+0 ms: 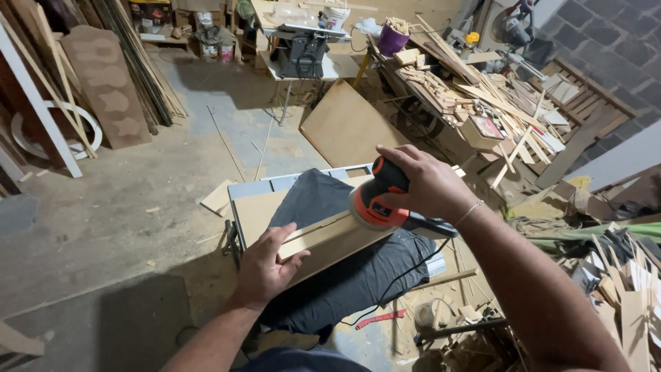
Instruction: Sanding the edges and surface of a wooden frame using an orbital sander.
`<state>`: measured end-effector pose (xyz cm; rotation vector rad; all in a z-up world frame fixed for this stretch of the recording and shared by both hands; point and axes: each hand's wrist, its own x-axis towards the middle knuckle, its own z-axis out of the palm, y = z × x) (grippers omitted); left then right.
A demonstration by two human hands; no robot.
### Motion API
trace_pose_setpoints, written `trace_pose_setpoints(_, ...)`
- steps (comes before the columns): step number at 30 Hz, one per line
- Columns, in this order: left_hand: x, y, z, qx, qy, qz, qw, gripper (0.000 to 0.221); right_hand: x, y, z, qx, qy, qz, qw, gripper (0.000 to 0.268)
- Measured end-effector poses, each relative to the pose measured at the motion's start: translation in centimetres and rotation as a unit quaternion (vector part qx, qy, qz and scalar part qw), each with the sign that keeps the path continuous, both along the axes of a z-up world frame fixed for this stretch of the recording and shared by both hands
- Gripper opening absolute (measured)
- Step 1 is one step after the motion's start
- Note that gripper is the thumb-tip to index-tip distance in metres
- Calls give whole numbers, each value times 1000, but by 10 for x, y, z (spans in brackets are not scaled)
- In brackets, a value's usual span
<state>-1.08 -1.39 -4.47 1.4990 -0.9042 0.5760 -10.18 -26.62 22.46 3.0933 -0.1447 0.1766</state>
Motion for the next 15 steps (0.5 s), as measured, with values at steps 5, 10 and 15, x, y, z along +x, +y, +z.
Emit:
trace_pose_setpoints(5,-13,6,12,13,144,6,990,67,5,2,-3,-9,5,-24,1000,98)
trace_pose_setpoints(10,-10,3,-10,40,211,7,977,55,17,-9,-8,-15,3,-20,1000,98)
trace_pose_setpoints(15,-12,2,-15,86,243,25,966,57,29,-1,-7,9,-1,28,1000,91)
